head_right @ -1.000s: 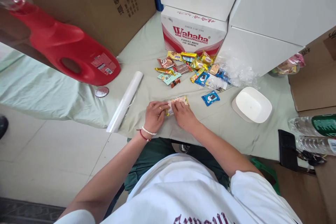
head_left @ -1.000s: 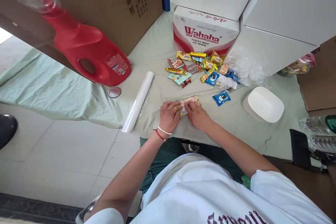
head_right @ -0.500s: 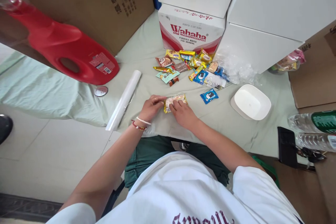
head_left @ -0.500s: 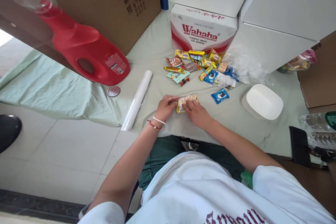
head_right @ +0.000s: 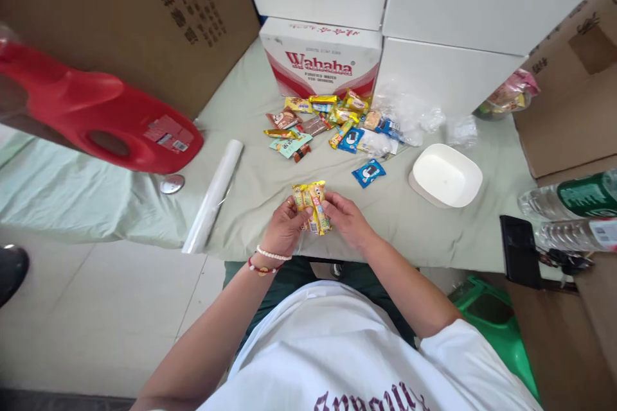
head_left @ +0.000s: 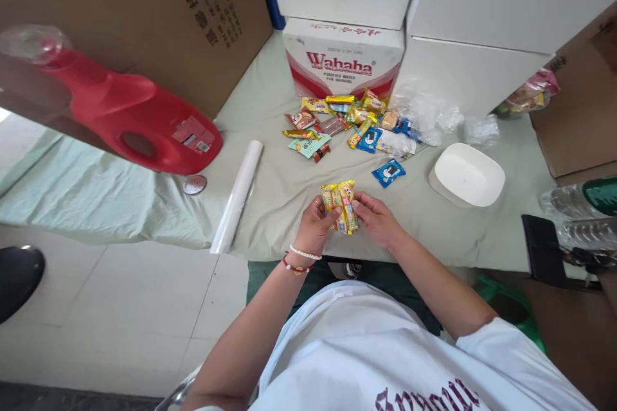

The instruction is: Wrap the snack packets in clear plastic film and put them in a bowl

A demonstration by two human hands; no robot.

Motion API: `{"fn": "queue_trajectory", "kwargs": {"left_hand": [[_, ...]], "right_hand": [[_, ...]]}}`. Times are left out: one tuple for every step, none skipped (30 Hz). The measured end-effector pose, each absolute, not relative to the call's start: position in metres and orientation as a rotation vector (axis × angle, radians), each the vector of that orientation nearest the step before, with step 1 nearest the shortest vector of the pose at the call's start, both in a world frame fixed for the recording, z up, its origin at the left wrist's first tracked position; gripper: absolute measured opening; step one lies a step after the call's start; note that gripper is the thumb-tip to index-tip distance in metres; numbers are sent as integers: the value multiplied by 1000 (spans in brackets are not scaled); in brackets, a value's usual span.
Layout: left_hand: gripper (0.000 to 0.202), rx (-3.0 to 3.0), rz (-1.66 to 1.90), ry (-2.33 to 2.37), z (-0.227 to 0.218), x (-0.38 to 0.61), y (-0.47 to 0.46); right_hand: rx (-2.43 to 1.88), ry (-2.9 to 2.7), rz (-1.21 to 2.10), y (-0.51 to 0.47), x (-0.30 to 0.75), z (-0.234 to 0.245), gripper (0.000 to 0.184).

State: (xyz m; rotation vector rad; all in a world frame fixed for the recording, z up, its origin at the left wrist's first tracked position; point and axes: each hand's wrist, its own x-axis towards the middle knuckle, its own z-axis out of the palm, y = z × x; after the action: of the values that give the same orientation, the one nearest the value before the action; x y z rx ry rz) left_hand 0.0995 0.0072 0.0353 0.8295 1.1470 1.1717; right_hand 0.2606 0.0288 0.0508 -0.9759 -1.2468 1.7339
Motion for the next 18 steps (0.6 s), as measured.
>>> {"fn": "queue_trajectory", "kwargs": {"left_hand": [[53, 854, 1166, 1157, 36, 109, 7], [51, 897, 1149, 1161, 37, 118, 7], [49, 954, 1116, 1159, 38, 125, 8], [47, 1016, 1078, 1155, 39, 131, 8], [44, 1074, 1044, 1157, 40, 134, 8], [42, 1122, 1022, 1172, 41, 136, 9], [40, 1156, 1016, 1202, 41, 136, 11], [39, 1174, 1020, 1245, 40, 134, 12], [39, 1175, 1028, 1295, 39, 131, 14], [40, 1166, 1034, 1347, 37, 127, 15], [41, 1158, 1033, 1398, 35, 123, 16], [42, 1154, 1024, 1448, 33, 119, 16], [44, 1157, 1007, 1493, 30, 116, 15], [45, 1167, 982, 1532, 28, 112, 14], [45, 1185, 956, 1566, 26, 109, 12], [46, 1211, 934, 1598, 24, 105, 9], [45, 1251, 924, 1632, 22, 100, 7], [44, 1308, 927, 1673, 21, 94, 4]], "right_hand": [[-1005, -1226, 1683, 23, 264, 50, 55], [-1038, -1234, 1619, 18, 270, 51, 55], [-1075, -1266, 1548, 15, 280, 54, 54], [-1121, -1310, 1469, 15, 295, 59, 53], [-1175, -1357, 1386, 18, 315, 67, 50], [-1238, -1395, 1293, 22, 339, 77, 47], [-1309, -1414, 1184, 29, 366, 88, 44], [-1379, -1409, 1066, 38, 396, 100, 41], [-1457, -1372, 936, 49, 427, 112, 38], [-1532, -1320, 810, 61, 456, 121, 35], [-1610, -1269, 716, 74, 481, 128, 31], [-1727, -1248, 676, 87, 502, 131, 26], [-1882, -1262, 669, 100, 516, 130, 21], [-2043, -1302, 679, 111, 524, 126, 18], [-2183, -1348, 694, 120, 527, 119, 15], [-2295, -1394, 701, 127, 525, 110, 14], [-2370, -1435, 695, 131, 520, 101, 13], [-2414, -1464, 673, 134, 514, 92, 13]]}}
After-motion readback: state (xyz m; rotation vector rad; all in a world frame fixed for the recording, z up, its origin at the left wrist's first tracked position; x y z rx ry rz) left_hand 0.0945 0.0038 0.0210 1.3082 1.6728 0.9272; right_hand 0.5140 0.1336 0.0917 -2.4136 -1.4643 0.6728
